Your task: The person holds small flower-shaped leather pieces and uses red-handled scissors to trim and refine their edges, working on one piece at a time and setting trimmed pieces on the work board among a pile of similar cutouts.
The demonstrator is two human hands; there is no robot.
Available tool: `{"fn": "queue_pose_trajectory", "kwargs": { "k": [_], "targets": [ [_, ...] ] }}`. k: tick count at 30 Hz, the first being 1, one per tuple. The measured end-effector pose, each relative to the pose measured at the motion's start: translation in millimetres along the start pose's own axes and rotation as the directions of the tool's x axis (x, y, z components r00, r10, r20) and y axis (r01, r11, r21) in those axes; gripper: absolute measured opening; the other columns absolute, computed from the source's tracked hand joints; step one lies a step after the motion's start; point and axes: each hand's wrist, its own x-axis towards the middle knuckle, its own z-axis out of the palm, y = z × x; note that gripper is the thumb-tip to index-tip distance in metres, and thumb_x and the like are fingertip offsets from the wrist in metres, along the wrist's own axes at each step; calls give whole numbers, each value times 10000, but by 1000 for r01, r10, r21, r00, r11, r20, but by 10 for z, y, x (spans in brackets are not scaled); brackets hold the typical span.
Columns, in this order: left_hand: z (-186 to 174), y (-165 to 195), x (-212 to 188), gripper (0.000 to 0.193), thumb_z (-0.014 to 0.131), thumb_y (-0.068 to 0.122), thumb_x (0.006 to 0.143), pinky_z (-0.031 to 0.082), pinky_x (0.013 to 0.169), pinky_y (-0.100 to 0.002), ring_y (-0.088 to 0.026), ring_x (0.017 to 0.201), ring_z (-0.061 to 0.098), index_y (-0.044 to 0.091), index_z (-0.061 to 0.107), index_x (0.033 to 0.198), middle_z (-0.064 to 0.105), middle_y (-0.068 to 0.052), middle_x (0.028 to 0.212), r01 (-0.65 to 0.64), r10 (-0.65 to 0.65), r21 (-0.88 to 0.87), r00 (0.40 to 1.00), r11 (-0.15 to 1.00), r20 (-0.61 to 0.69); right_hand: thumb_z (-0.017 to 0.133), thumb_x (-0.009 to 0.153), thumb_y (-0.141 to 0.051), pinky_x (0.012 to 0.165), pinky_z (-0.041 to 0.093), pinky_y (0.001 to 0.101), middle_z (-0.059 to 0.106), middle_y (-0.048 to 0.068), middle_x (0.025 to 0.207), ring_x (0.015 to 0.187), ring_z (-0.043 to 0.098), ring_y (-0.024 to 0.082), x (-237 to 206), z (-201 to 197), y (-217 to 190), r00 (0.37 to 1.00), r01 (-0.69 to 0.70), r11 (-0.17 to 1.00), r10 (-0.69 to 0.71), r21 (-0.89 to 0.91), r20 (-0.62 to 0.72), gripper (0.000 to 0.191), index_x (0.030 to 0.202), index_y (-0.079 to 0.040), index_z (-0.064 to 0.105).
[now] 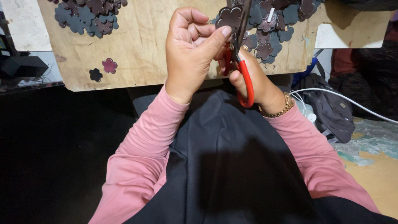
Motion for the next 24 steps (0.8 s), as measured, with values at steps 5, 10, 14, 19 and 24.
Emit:
{"fn": "queue_pose_trajectory", "kwargs": {
  "k": [5, 10, 14, 19, 24],
  "targets": [
    [6, -41, 4, 386, 768, -76, 965, 586, 734, -253, -123, 856, 681, 35, 459, 1169, 659, -91, 983, -19, 19, -1, 1000, 1000, -10, 484, 939, -852, 862, 483, 279, 555, 33, 1089, 959, 533, 132, 4, 13, 13, 1000, -14, 999, 13, -50, -17, 931, 1335, -9, 511],
    [-18, -56, 9, 382, 771, -72, 960, 596, 746, -251, -120, 855, 682, 37, 461, 1155, 656, -88, 973, -32, 33, 33, 999, 999, -20, 498, 929, -862, 861, 487, 286, 550, 40, 1132, 965, 524, 136, 21, 23, -16, 1000, -1, 999, 1, -32, -9, 971, 1365, 6, 486],
    [-26, -68, 18, 381, 772, -67, 946, 584, 711, -241, -111, 826, 672, 38, 461, 1139, 652, -83, 960, -26, 28, 58, 999, 998, -37, 494, 924, -865, 849, 494, 277, 551, 29, 1107, 956, 536, 125, 27, 20, -11, 1000, -8, 999, 7, -54, -12, 951, 1330, -4, 508],
    [-41, -75, 40, 379, 771, -70, 957, 590, 755, -247, -116, 844, 677, 30, 460, 1149, 652, -85, 971, -30, 32, 44, 999, 999, -32, 554, 900, -848, 804, 483, 257, 526, 21, 1050, 910, 518, 108, 30, 43, 65, 998, -62, 993, 65, 103, -23, 917, 1264, -7, 509],
    [-62, -53, 78, 384, 765, -71, 962, 588, 752, -250, -125, 840, 693, 26, 452, 1163, 677, -101, 958, -37, 37, 53, 999, 998, -10, 557, 890, -850, 790, 471, 254, 505, 8, 1008, 885, 497, 101, 19, 10, 72, 996, -93, 986, 93, 137, 5, 914, 1230, -3, 513]
  ]
}}
